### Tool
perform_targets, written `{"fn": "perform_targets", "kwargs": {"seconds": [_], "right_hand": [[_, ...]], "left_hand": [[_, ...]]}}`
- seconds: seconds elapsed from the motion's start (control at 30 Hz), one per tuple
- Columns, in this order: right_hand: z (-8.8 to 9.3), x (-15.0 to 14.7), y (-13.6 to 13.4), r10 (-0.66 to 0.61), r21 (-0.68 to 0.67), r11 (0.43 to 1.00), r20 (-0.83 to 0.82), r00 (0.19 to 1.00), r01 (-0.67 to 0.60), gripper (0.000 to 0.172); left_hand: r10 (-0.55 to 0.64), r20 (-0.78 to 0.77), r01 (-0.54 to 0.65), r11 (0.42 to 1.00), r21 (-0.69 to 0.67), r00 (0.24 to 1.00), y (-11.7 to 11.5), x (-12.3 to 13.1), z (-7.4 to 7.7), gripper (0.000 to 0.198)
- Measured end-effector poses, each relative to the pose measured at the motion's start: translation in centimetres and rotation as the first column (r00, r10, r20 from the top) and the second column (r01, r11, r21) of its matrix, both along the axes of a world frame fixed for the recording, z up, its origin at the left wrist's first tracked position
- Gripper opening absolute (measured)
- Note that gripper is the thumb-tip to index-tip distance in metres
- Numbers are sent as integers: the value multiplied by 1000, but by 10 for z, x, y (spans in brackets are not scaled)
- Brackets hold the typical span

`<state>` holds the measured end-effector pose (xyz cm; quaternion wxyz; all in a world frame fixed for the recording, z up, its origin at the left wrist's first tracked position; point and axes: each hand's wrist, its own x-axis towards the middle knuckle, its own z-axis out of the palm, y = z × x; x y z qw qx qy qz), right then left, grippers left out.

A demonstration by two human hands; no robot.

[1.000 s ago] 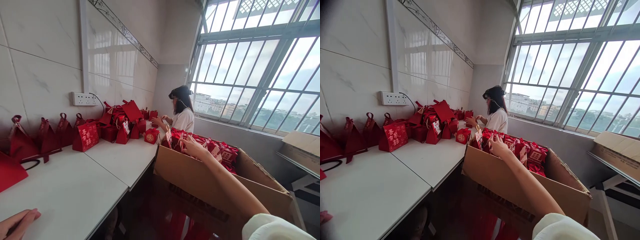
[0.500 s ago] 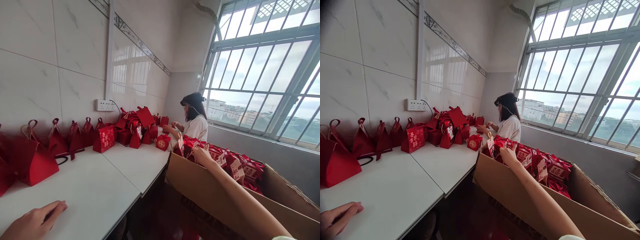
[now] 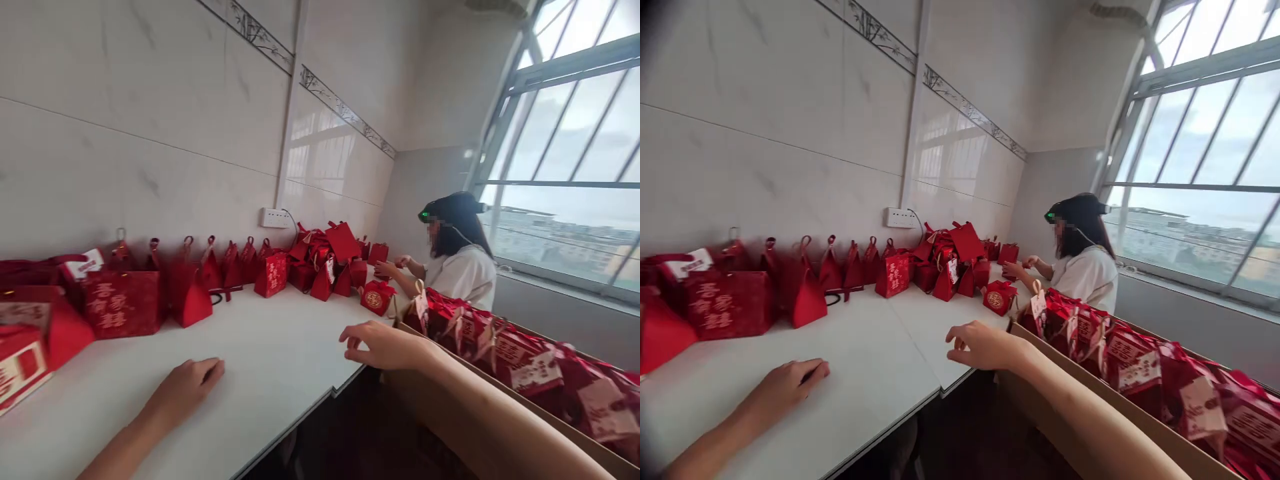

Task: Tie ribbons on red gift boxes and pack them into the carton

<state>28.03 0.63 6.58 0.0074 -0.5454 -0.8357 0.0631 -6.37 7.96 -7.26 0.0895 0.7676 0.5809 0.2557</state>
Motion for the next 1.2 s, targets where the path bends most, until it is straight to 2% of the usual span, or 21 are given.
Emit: {"fn": "perform_targets", "kwargs": {"seconds": [0.07,0.17,0.23,0.3,0.37,0.4,0.43,0.5,0.53,0.6,0.63,0.67,0.7,0.77,0.8,0.83,0.97,1.1,1.2], "right_hand": [[-22,-36,18,187,-141,972,-29,982,-189,31],[-53,-91,50,338,-149,927,-65,939,-344,26],[-68,-129,71,378,-85,914,-181,908,-397,22],[-78,-165,89,359,-40,918,-341,869,-395,19],[-87,-197,102,319,-20,929,-465,826,-370,19],[-92,-210,108,305,-7,934,-508,805,-358,19],[-98,-222,112,292,6,939,-546,785,-345,20],[-111,-239,119,249,14,951,-628,737,-310,23],[-118,-243,122,227,8,955,-662,715,-296,24],[-130,-246,125,186,-13,960,-717,672,-280,26],[-134,-245,126,169,-25,960,-741,650,-278,26],[-137,-242,128,153,-38,959,-762,630,-279,26],[-138,-239,128,131,-55,960,-780,612,-276,26],[-137,-233,130,70,-101,961,-811,580,-257,24],[-136,-231,130,40,-124,961,-821,570,-247,24],[-135,-230,131,16,-145,960,-826,564,-239,23],[-132,-231,130,3,-167,953,-830,557,-254,22],[-133,-232,129,33,-152,950,-818,575,-271,22],[-134,-231,128,52,-145,948,-807,588,-283,23]], "left_hand": [[-41,11,42,998,-41,999,-11,7,11,35],[-85,59,85,996,11,995,-17,10,13,33],[-29,69,26,999,38,997,-17,8,12,27],[49,90,-58,994,98,995,-14,2,13,25],[106,153,-144,954,262,982,-8,-8,16,27],[128,194,-194,906,377,973,-5,-16,19,27],[150,239,-254,830,497,959,-3,-26,22,27],[220,337,-398,624,673,915,0,-50,31,28],[270,403,-485,507,712,874,-1,-64,35,29],[369,572,-676,287,679,732,-7,-92,46,35],[407,666,-772,197,605,625,-12,-106,51,38],[433,754,-862,131,490,494,-17,-118,55,41],[449,820,-931,92,353,355,-23,-130,59,41],[473,872,-991,81,103,129,-31,-148,64,36],[486,871,-995,99,24,70,-33,-155,65,33],[504,862,-992,127,-17,50,-34,-160,66,31],[587,797,-975,223,10,142,-32,-164,61,30],[650,721,-964,245,102,241,-30,-153,57,30],[652,679,-937,303,177,339,-31,-147,55,21]]}}
